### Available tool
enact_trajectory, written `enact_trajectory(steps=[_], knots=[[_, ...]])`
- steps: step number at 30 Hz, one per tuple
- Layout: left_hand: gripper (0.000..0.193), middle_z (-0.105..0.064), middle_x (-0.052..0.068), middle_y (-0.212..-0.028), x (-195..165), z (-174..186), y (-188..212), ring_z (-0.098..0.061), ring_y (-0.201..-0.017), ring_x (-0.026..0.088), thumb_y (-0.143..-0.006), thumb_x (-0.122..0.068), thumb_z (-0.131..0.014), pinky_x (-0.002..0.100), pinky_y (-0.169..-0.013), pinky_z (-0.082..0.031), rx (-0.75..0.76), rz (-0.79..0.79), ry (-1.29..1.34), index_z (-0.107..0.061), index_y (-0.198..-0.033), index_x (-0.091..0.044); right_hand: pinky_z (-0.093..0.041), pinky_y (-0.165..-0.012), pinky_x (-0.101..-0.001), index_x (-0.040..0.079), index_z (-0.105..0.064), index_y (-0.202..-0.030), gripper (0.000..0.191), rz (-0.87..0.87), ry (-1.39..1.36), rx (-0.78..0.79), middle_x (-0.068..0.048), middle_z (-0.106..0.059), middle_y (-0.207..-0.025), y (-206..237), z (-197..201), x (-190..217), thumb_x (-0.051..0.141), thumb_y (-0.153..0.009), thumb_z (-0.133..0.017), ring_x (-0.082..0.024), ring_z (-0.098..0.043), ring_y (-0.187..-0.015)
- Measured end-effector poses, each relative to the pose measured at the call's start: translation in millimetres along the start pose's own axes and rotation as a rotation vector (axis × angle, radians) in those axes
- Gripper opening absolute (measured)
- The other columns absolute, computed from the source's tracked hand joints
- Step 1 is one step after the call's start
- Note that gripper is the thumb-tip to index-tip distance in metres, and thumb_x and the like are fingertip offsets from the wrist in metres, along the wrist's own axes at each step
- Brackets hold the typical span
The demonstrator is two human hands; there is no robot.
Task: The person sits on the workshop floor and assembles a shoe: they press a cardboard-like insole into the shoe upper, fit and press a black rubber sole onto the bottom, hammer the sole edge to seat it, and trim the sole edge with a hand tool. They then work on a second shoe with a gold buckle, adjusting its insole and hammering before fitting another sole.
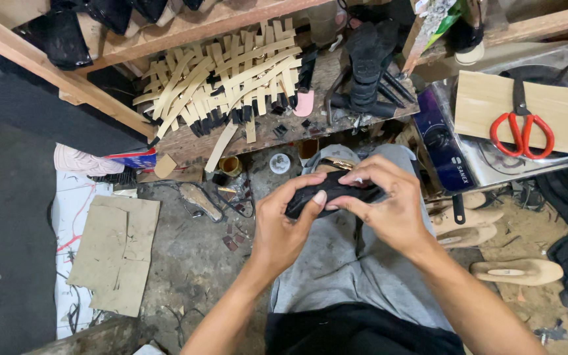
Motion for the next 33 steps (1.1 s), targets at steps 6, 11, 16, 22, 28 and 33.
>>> enact_trajectory(steps=[6,11,16,22,28,33], knots=[[0.027,-0.073,0.016,-0.124,-4.5,13.3,-3.1,-0.073,-0.116,0.029,-0.098,-0.007,-0.068,0.035,-0.100,-0.054,0.050,-0.053,-0.166,-0.067,-0.124,0.000,-0.055,-0.080,-0.0289,0.002,-0.074,-0.098,0.033,0.048,-0.013,-0.005,-0.010,-0.070,-0.099,9.8,-9.1,-5.8,0.006,-0.070,-0.090,-0.020,-0.070,-0.092],[0.045,-0.072,0.018,-0.125,-0.3,4.6,-8.5,-0.072,-0.116,0.027,-0.079,-0.011,-0.086,0.035,-0.098,-0.055,0.021,-0.094,-0.172,-0.067,-0.118,0.000,-0.053,-0.076,-0.0278,0.002,-0.076,-0.092,0.022,0.057,-0.025,-0.081,-0.009,-0.070,-0.091,19.3,-10.2,-16.9,0.001,-0.073,-0.088,-0.018,-0.069,-0.085],[0.036,-0.078,0.013,-0.113,11.9,-1.4,-6.1,-0.076,-0.104,0.018,-0.081,-0.010,-0.087,0.031,-0.092,-0.059,-0.010,0.017,-0.121,-0.072,-0.112,-0.001,-0.054,-0.073,-0.0268,0.002,-0.075,-0.088,0.020,-0.037,-0.085,-0.041,-0.008,-0.071,-0.088,16.3,-7.6,-25.1,0.002,-0.074,-0.088,-0.017,-0.070,-0.081],[0.030,-0.078,0.013,-0.115,45.1,4.8,-5.2,-0.073,-0.105,0.016,-0.084,-0.005,-0.084,0.030,-0.094,-0.058,-0.043,0.121,0.013,-0.074,-0.111,0.001,-0.052,-0.070,-0.0300,0.002,-0.071,-0.086,0.038,-0.093,0.050,-0.040,-0.006,-0.068,-0.084,-5.3,-15.4,-20.7,0.017,-0.062,-0.096,-0.018,-0.066,-0.078],[0.031,-0.074,0.013,-0.124,95.0,4.8,4.4,-0.070,-0.113,0.016,-0.086,-0.006,-0.079,0.031,-0.099,-0.057,-0.107,0.278,0.439,-0.071,-0.115,0.003,-0.044,-0.081,-0.0412,0.005,-0.068,-0.091,0.049,0.113,0.307,0.058,-0.009,-0.064,-0.095,-5.4,-17.9,-28.6,0.031,-0.058,-0.095,-0.031,-0.059,-0.091],[0.032,-0.074,0.014,-0.128,112.5,13.6,12.9,-0.069,-0.118,0.018,-0.087,-0.005,-0.078,0.032,-0.105,-0.053,-0.016,0.248,0.340,-0.070,-0.118,0.001,-0.045,-0.086,-0.0403,0.009,-0.072,-0.100,0.034,0.226,0.251,0.151,-0.007,-0.062,-0.100,11.3,-22.2,-54.8,0.023,-0.073,-0.087,-0.028,-0.058,-0.096]])
Point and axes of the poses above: each hand's wrist, its own y-axis away from the middle knuckle, its own z-axis out of the back of the hand, x = y × z, the point moved 1 cm from there along -y, towards the middle knuckle
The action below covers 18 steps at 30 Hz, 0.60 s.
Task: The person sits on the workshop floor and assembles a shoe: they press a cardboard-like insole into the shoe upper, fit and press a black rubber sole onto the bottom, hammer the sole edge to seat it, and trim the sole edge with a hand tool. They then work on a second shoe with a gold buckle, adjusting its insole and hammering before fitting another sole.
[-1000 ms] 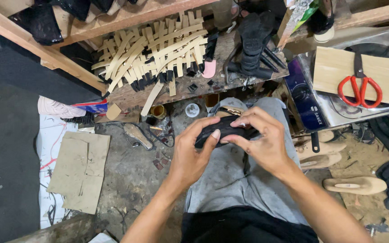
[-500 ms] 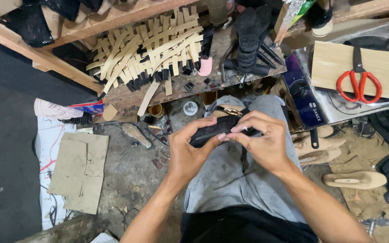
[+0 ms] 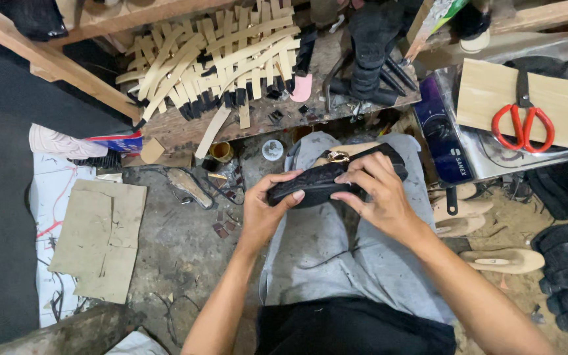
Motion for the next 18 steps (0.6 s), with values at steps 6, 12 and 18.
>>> enact_trajectory(steps=[6,12,18], knots=[[0.047,-0.071,0.015,-0.130,-17.7,2.2,-0.7,-0.067,-0.126,0.027,-0.079,-0.009,-0.085,0.036,-0.106,-0.053,0.163,-0.359,-0.486,-0.070,-0.123,-0.004,-0.039,-0.076,-0.0364,0.011,-0.074,-0.088,0.023,0.016,-0.045,0.052,-0.002,-0.068,-0.091,8.0,-19.9,-6.5,0.016,-0.070,-0.088,-0.021,-0.060,-0.088],[0.038,-0.074,0.012,-0.123,-19.2,-5.1,-6.7,-0.069,-0.124,0.027,-0.081,-0.012,-0.085,0.037,-0.104,-0.056,0.106,-0.430,-0.570,-0.075,-0.116,-0.005,-0.040,-0.075,-0.0349,0.010,-0.074,-0.085,0.023,-0.038,-0.068,-0.001,-0.003,-0.070,-0.090,4.8,-24.8,-7.0,0.015,-0.069,-0.089,-0.021,-0.063,-0.083],[0.031,-0.075,0.013,-0.119,-15.1,-5.5,-11.2,-0.072,-0.118,0.027,-0.083,-0.011,-0.084,0.036,-0.101,-0.058,0.072,-0.427,-0.541,-0.076,-0.112,-0.004,-0.047,-0.077,-0.0337,0.008,-0.078,-0.087,0.022,-0.096,-0.126,-0.049,-0.005,-0.071,-0.088,2.5,-27.7,-12.1,0.007,-0.068,-0.088,-0.021,-0.065,-0.083]])
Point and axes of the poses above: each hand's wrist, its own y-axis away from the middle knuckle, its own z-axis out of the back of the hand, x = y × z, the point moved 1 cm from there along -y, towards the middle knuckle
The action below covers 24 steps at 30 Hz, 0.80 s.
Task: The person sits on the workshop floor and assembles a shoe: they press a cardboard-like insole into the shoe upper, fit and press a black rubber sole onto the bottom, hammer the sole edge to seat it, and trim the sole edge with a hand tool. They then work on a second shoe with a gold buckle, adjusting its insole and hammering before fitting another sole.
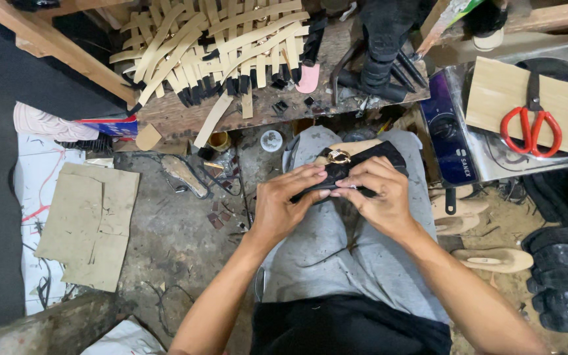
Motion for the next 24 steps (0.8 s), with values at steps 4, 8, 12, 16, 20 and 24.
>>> enact_trajectory(steps=[4,8,12,16,20,24], knots=[[0.028,-0.076,0.013,-0.116,2.3,-5.4,-4.9,-0.074,-0.116,0.027,-0.084,-0.010,-0.084,0.035,-0.100,-0.058,-0.011,0.035,0.012,-0.076,-0.109,-0.002,-0.048,-0.076,-0.0332,0.007,-0.077,-0.086,0.023,-0.075,-0.031,-0.037,-0.006,-0.071,-0.087,-1.9,-1.0,-0.4,0.009,-0.068,-0.092,-0.021,-0.066,-0.082],[0.025,-0.077,0.013,-0.114,1.0,-8.4,-6.7,-0.075,-0.113,0.027,-0.084,-0.009,-0.083,0.035,-0.098,-0.059,-0.024,0.045,0.010,-0.077,-0.107,-0.001,-0.051,-0.079,-0.0328,0.006,-0.072,-0.090,0.031,-0.160,-0.020,-0.092,-0.007,-0.067,-0.094,-4.4,-0.4,6.4,0.015,-0.069,-0.093,-0.022,-0.066,-0.088],[0.025,-0.077,0.012,-0.115,-5.8,-7.8,-5.6,-0.075,-0.114,0.026,-0.084,-0.008,-0.083,0.035,-0.098,-0.059,-0.022,0.015,0.023,-0.075,-0.107,-0.002,-0.045,-0.083,-0.0408,0.004,-0.068,-0.095,0.045,-0.006,0.187,-0.018,-0.010,-0.064,-0.098,-6.5,15.2,12.8,0.023,-0.064,-0.094,-0.031,-0.056,-0.093],[0.026,-0.075,0.011,-0.122,-16.0,-6.8,-3.8,-0.072,-0.119,0.028,-0.087,-0.009,-0.079,0.037,-0.102,-0.056,0.019,-0.008,-0.014,-0.074,-0.112,-0.003,-0.044,-0.084,-0.0423,0.006,-0.068,-0.097,0.041,0.096,0.247,0.131,-0.010,-0.062,-0.099,-2.0,40.8,7.1,0.025,-0.067,-0.090,-0.031,-0.055,-0.097],[0.034,-0.071,0.014,-0.130,-24.0,-16.8,-6.3,-0.065,-0.125,0.032,-0.082,-0.005,-0.071,0.041,-0.106,-0.050,0.098,-0.159,-0.213,-0.074,-0.116,-0.003,-0.045,-0.085,-0.0403,0.007,-0.069,-0.093,0.027,0.126,0.153,0.174,-0.008,-0.063,-0.096,5.1,47.6,-6.6,0.017,-0.074,-0.086,-0.028,-0.058,-0.095],[0.034,-0.072,0.013,-0.126,-22.0,-30.2,-12.1,-0.065,-0.123,0.031,-0.083,-0.019,-0.078,0.041,-0.100,-0.051,0.113,-0.213,-0.292,-0.075,-0.114,-0.005,-0.044,-0.083,-0.0390,0.007,-0.069,-0.088,0.025,0.086,0.098,0.158,-0.006,-0.065,-0.091,8.5,42.6,-19.3,0.016,-0.073,-0.087,-0.026,-0.060,-0.089]])
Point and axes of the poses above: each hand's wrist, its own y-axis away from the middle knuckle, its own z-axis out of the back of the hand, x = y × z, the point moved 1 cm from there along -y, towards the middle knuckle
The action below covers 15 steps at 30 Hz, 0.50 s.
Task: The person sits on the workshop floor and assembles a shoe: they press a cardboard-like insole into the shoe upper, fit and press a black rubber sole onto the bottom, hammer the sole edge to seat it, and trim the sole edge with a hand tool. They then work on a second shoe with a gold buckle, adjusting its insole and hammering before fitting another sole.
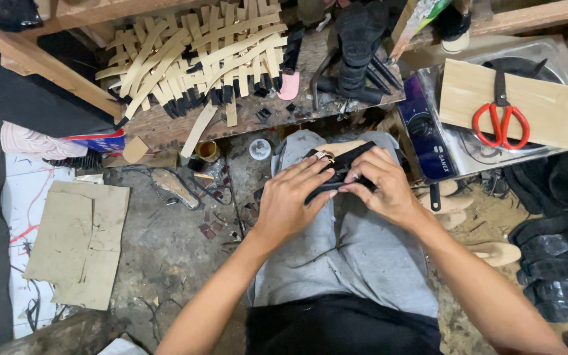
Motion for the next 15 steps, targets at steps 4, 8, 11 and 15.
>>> enact_trajectory(steps=[4,8,11,15], knots=[[0.031,-0.073,0.011,-0.125,5.5,-8.1,-4.1,-0.067,-0.123,0.030,-0.088,-0.020,-0.078,0.040,-0.101,-0.053,-0.019,-0.024,-0.024,-0.075,-0.115,-0.006,-0.045,-0.082,-0.0392,0.007,-0.068,-0.088,0.025,0.012,-0.004,-0.044,-0.008,-0.066,-0.092,-1.0,-1.9,-5.6,0.014,-0.074,-0.086,-0.027,-0.062,-0.089],[0.028,-0.073,0.011,-0.125,10.1,-13.8,-7.1,-0.068,-0.121,0.030,-0.089,-0.018,-0.078,0.041,-0.102,-0.053,-0.034,-0.026,-0.052,-0.076,-0.113,-0.005,-0.046,-0.077,-0.0384,0.005,-0.067,-0.088,0.027,-0.008,-0.038,-0.094,-0.009,-0.066,-0.090,-4.8,-1.8,-10.6,0.012,-0.072,-0.089,-0.027,-0.062,-0.085],[0.026,-0.073,0.011,-0.124,13.2,-18.8,-10.4,-0.069,-0.121,0.029,-0.090,-0.018,-0.078,0.040,-0.102,-0.054,-0.046,0.013,-0.048,-0.076,-0.112,-0.005,-0.047,-0.075,-0.0364,0.005,-0.068,-0.088,0.029,-0.044,-0.053,-0.127,-0.009,-0.066,-0.089,-7.5,-3.1,-15.0,0.011,-0.070,-0.091,-0.026,-0.063,-0.084],[0.024,-0.073,0.011,-0.124,14.8,-21.5,-15.5,-0.069,-0.119,0.030,-0.087,-0.016,-0.078,0.041,-0.101,-0.053,-0.061,0.027,-0.046,-0.076,-0.109,-0.006,-0.050,-0.077,-0.0340,0.006,-0.069,-0.085,0.028,-0.169,-0.134,-0.176,-0.005,-0.068,-0.087,-10.3,-5.3,-16.2,0.010,-0.071,-0.093,-0.022,-0.065,-0.084]])
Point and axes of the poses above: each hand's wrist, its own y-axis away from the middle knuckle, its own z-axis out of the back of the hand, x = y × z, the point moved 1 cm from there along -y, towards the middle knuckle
